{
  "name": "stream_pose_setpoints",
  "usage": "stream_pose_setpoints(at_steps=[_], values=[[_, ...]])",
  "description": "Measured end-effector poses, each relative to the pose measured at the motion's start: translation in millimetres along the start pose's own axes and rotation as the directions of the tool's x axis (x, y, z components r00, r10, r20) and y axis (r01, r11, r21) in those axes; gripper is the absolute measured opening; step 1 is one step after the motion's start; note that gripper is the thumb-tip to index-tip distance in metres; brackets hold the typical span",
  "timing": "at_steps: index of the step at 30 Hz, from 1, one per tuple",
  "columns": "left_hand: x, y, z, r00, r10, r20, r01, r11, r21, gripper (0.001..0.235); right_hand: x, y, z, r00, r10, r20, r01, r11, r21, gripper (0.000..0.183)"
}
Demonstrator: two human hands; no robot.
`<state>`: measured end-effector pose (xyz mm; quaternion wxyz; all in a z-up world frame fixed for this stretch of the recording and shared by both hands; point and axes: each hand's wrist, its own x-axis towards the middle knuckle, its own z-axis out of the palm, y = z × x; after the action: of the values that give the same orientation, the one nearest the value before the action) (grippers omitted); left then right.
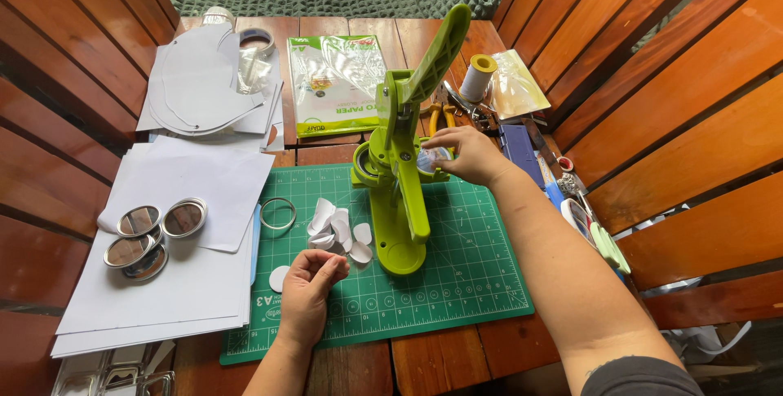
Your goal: The person assembles small round buttons using a green manual press. They place a circular paper insert into the press, add a metal backing, and operate the lever to crimp the components together. The finished button is removed and inspected before repeating the process with another insert.
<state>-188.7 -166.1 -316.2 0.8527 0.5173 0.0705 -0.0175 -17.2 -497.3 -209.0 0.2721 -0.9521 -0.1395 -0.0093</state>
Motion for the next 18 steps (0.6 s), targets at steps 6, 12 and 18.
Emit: stream_pose_setpoints(at_steps=[6,12,18], values=[[-1.5,2.3,0.9,1.000,-0.003,-0.001,0.003,1.000,0.020,0.011,0.8,-3.0,3.9,0.991,0.121,0.060,-0.119,0.992,-0.040,0.043],[-0.4,-0.2,-0.5,1.000,-0.007,0.001,0.007,1.000,0.008,0.009,6.1,20.0,7.5,0.994,-0.033,-0.106,0.030,0.999,-0.030,0.025],[-1.0,1.9,1.0,1.000,-0.011,-0.010,0.011,1.000,0.025,0.010,5.2,13.7,8.7,0.995,0.089,0.043,-0.086,0.993,-0.078,0.035]])
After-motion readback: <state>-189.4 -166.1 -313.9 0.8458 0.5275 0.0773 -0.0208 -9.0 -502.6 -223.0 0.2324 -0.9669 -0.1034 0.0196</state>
